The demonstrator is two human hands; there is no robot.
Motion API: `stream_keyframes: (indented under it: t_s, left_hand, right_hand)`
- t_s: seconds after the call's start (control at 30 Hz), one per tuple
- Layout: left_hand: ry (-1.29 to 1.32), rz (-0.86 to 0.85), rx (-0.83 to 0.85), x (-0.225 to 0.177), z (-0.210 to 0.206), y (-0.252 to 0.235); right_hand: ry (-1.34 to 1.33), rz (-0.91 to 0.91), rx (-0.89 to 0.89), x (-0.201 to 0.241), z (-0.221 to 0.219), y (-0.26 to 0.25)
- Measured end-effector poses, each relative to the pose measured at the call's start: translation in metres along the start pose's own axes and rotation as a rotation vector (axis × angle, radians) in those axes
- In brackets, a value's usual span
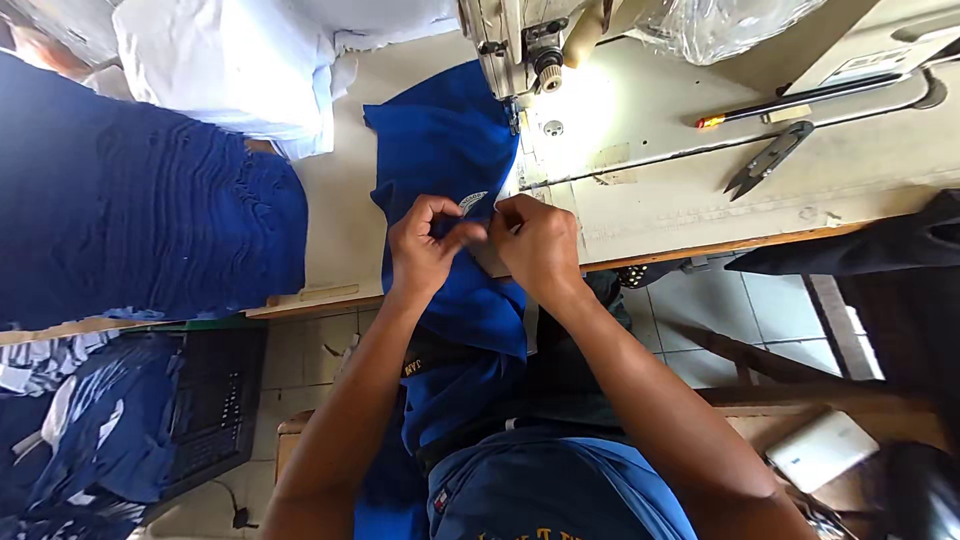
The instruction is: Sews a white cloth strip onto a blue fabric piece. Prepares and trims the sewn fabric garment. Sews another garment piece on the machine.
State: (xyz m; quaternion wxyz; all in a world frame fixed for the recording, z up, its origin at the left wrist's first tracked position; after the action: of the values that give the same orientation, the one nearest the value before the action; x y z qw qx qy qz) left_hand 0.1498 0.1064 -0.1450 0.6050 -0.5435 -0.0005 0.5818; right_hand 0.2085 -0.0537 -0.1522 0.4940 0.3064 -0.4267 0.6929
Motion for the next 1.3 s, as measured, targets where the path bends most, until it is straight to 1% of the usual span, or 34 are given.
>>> stream_keyframes:
  t_s: [0.07, 0.13, 0.2, 0.3, 0.37, 0.47, 0.53, 0.6, 0.73, 0.83, 0.93, 1.07, 1.17, 1.23, 1.3]
  left_hand:
    - [-0.037, -0.077, 0.123, -0.006, -0.001, -0.005]
    - [-0.185, -0.170, 0.226, -0.014, -0.005, -0.008]
    - [-0.267, -0.254, 0.226, -0.019, -0.007, -0.010]
    - [-0.281, -0.277, 0.189, -0.023, -0.010, -0.011]
    - [-0.247, -0.233, 0.144, -0.025, -0.011, -0.013]
    - [-0.114, -0.097, 0.078, -0.022, -0.014, -0.013]
    - [-0.034, 0.013, 0.064, -0.015, -0.015, -0.012]
    - [0.008, 0.095, 0.069, -0.012, -0.017, -0.011]
    - [0.041, 0.149, 0.070, -0.013, -0.020, -0.009]
    - [0.066, 0.131, 0.050, -0.015, -0.020, -0.008]
    - [0.035, 0.103, 0.046, -0.021, -0.018, -0.002]
    - [-0.017, -0.003, -0.043, -0.035, -0.018, 0.004]
    - [-0.150, -0.106, -0.119, -0.046, -0.019, 0.011]
    - [-0.237, -0.189, -0.135, -0.054, -0.020, 0.015]
    - [-0.296, -0.246, -0.112, -0.059, -0.021, 0.022]
  right_hand:
    - [-0.062, -0.004, 0.016, -0.003, 0.007, 0.000]
    - [-0.082, 0.002, 0.030, -0.004, 0.010, 0.001]
    - [-0.086, 0.025, 0.027, -0.005, 0.012, 0.002]
    - [-0.099, 0.067, 0.017, -0.005, 0.013, 0.004]
    - [-0.102, 0.079, 0.022, -0.006, 0.013, 0.004]
    - [-0.116, 0.084, 0.043, -0.007, 0.014, 0.003]
    - [-0.118, 0.079, 0.064, -0.007, 0.013, 0.003]
    - [-0.098, 0.089, 0.048, -0.006, 0.011, 0.002]
    - [-0.050, 0.140, -0.041, -0.004, 0.008, 0.001]
    - [-0.057, 0.158, -0.068, -0.004, 0.012, 0.003]
    - [-0.128, 0.055, -0.007, -0.009, 0.016, 0.003]
    - [-0.356, -0.243, 0.144, -0.014, 0.018, 0.005]
    - [-0.488, -0.416, 0.211, -0.015, 0.016, 0.007]
    - [-0.527, -0.445, 0.230, -0.016, 0.015, 0.006]
    - [-0.529, -0.404, 0.240, -0.019, 0.013, 0.000]
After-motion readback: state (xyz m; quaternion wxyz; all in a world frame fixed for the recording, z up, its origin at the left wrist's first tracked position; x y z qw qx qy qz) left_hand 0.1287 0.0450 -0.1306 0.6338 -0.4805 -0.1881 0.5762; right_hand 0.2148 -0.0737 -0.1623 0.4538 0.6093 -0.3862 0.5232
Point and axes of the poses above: each hand's wrist, its own y-axis away from the middle knuckle, its own z-axis out of the back of the hand, x = y × z, the point moved 6 cm from there along -y, towards the middle knuckle, and after that the axes turned 12 degrees about -x, right-handed, at the moved point
